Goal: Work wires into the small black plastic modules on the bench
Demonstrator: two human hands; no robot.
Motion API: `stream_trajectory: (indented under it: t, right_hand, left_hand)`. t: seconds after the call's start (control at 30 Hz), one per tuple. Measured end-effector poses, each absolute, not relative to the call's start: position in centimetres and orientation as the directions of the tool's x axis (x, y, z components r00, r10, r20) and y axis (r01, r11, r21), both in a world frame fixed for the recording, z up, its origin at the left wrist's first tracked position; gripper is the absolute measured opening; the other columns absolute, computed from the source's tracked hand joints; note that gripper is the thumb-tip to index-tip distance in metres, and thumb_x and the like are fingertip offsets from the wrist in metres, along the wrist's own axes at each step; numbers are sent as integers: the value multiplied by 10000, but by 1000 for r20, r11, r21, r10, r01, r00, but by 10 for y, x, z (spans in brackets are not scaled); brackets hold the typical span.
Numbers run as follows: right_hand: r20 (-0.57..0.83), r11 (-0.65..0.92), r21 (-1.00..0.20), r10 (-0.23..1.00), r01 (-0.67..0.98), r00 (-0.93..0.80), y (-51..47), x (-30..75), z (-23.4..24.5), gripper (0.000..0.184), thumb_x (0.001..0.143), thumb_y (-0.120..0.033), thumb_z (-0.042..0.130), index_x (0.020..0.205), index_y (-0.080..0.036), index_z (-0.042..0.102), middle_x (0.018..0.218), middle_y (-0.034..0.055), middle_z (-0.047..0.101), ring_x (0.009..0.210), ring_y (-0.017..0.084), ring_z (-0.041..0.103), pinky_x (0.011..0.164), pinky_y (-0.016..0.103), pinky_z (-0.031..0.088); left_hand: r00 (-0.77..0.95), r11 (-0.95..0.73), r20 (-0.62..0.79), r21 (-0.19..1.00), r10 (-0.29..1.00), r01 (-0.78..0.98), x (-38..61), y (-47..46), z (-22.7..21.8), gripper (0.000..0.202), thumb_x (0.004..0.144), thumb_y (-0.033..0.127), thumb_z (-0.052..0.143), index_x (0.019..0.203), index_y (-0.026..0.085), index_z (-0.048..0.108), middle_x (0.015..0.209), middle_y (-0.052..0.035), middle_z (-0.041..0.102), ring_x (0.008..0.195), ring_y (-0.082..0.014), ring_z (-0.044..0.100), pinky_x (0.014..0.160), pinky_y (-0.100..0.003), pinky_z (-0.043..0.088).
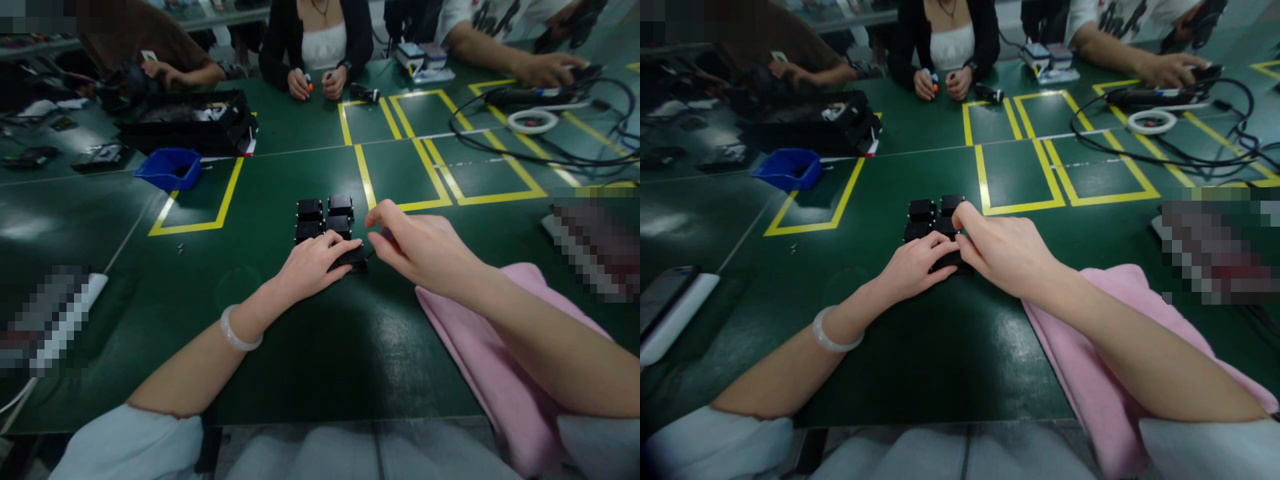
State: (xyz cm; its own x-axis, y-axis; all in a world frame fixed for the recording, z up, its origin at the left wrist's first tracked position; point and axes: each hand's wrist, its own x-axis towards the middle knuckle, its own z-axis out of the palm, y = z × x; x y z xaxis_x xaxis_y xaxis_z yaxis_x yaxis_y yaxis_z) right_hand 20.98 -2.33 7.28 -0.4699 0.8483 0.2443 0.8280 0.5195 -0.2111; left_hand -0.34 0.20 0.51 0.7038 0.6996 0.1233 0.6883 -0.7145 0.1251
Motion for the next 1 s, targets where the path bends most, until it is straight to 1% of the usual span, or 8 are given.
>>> stream_trajectory:
  t: [0.1,0.23,0.3,0.47,0.63,0.7,0.83,1.0]
  right_hand:
    - [233,522,-191,847,831,-478,-22,210,72,262,953,-383,370,1010,-182,527,663,-6,613,544,135,541,535,240,260]
    - [235,511,-232,855,828,-462,-21,211,71,235,942,-298,366,1088,-173,501,663,-17,599,539,131,537,541,237,281]
    - [246,510,-256,856,821,-455,-21,211,71,241,942,-290,368,1113,-169,487,688,-15,607,558,132,549,547,236,292]
    - [247,515,-215,851,830,-464,-20,211,69,302,964,-421,353,996,-181,534,664,-8,601,552,137,547,541,243,282]
    - [273,485,-213,863,848,-425,-21,211,70,244,941,-281,358,1094,-166,508,679,-14,602,533,130,535,525,239,279]
    - [282,486,-205,861,850,-424,-22,211,71,239,936,-280,365,1092,-167,506,690,-12,609,540,130,539,524,239,277]
    - [263,504,-152,850,851,-456,-22,212,71,251,948,-364,375,1003,-181,537,657,-10,611,535,136,537,523,243,268]
    - [270,491,-184,858,852,-437,-21,211,71,249,918,-261,390,1123,-168,496,674,-18,614,534,136,541,521,241,274]
  left_hand:
    - [705,-716,121,119,699,688,-3,2,4,460,947,398,488,1384,281,404,1193,-52,547,903,-191,590,760,-313,471]
    - [706,-715,118,112,699,690,-3,2,4,458,952,398,476,1390,287,400,1191,-52,544,889,-183,589,760,-308,467]
    - [706,-717,120,113,698,688,-3,2,4,460,951,398,479,1391,287,399,1187,-53,544,889,-181,589,762,-308,466]
    - [704,-714,121,115,700,690,-3,2,4,462,950,400,482,1390,284,397,1183,-48,547,891,-185,590,754,-308,467]
    - [702,-710,111,110,704,695,-3,2,5,451,958,397,466,1392,296,396,1194,-46,542,889,-180,593,754,-303,464]
    - [703,-712,113,112,703,694,-3,2,5,449,959,398,466,1391,296,399,1191,-47,543,889,-179,592,756,-305,464]
    - [704,-713,114,118,701,691,-3,2,5,447,958,397,468,1385,281,404,1193,-51,545,893,-182,589,752,-306,462]
    - [705,-712,105,130,702,690,-3,2,6,450,958,396,467,1390,294,396,1198,-43,539,899,-180,591,755,-303,465]
